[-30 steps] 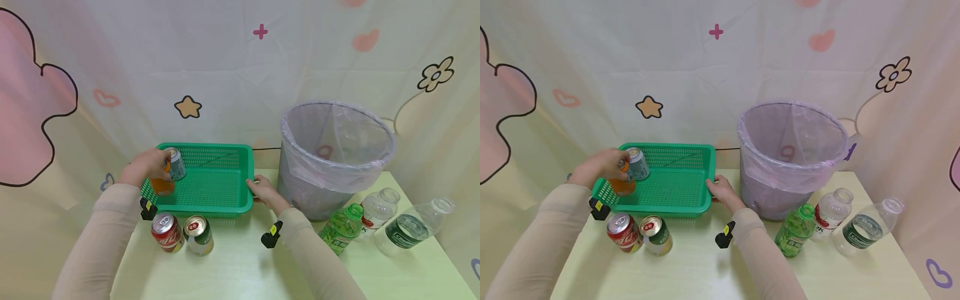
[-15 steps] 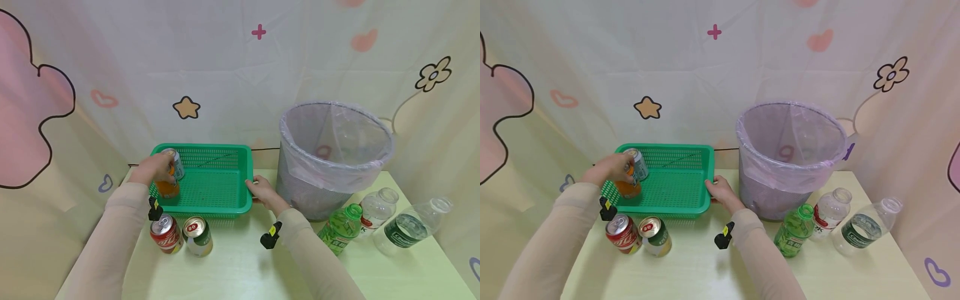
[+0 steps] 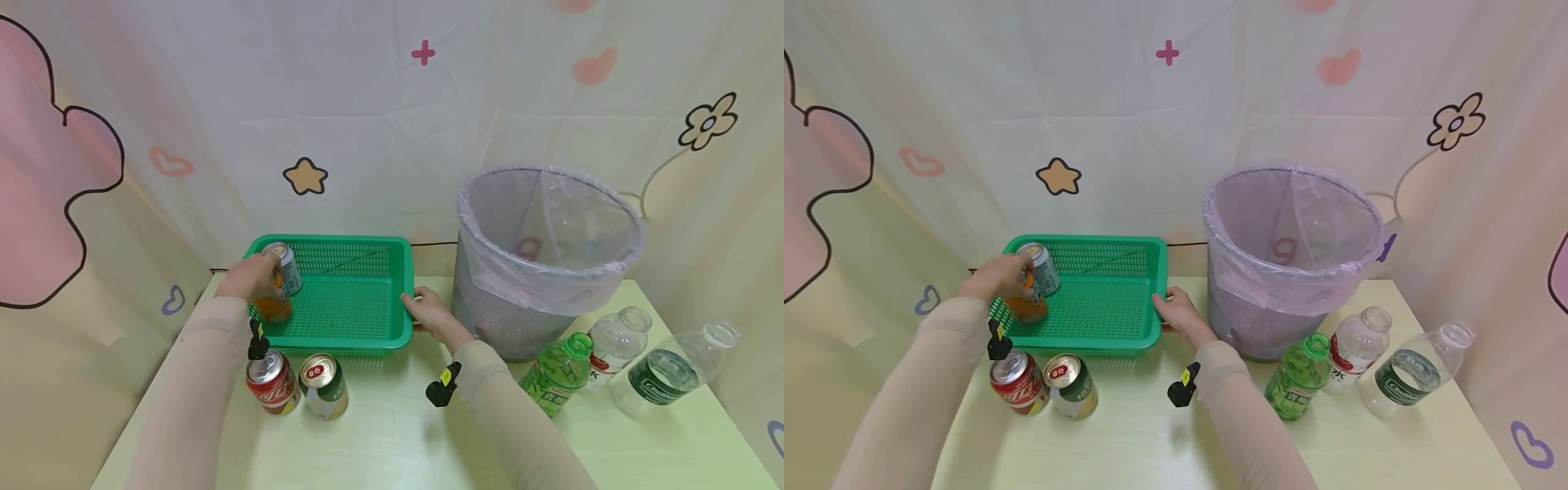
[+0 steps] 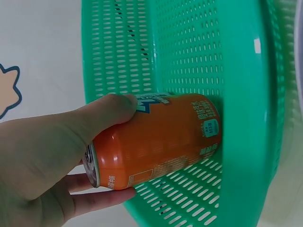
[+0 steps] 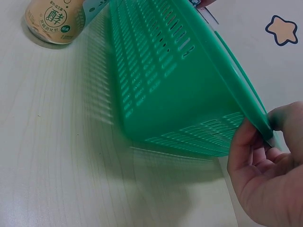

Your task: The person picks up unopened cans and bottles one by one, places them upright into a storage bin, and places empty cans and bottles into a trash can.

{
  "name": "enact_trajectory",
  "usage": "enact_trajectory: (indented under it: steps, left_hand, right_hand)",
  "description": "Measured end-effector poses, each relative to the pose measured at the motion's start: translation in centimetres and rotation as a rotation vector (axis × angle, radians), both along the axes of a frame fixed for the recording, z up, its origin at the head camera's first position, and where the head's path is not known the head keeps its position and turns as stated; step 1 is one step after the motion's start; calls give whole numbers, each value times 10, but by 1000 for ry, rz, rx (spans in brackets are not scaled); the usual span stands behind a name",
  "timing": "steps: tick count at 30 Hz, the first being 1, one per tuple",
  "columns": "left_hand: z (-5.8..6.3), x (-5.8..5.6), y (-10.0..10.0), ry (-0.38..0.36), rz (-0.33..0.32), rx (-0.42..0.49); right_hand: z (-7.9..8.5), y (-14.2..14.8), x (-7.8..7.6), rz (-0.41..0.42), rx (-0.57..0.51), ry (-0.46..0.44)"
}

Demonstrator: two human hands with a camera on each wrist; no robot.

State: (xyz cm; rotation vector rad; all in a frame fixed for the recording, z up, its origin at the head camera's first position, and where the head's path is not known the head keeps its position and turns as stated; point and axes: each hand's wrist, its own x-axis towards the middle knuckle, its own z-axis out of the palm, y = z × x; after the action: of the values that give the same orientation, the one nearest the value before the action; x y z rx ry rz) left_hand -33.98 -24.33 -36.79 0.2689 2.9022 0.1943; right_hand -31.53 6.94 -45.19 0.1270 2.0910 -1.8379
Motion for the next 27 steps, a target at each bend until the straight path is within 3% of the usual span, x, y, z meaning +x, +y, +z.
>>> enact_trajectory:
  steps: [13, 27]
  left_hand:
    - [-13, -6, 0, -3, 58, -25]
    - [-17, -9, -1, 7, 95, 39]
  right_hand:
    - [-1, -1, 2, -4, 17, -4]
    - [-1, 1, 0, 10, -2, 4]
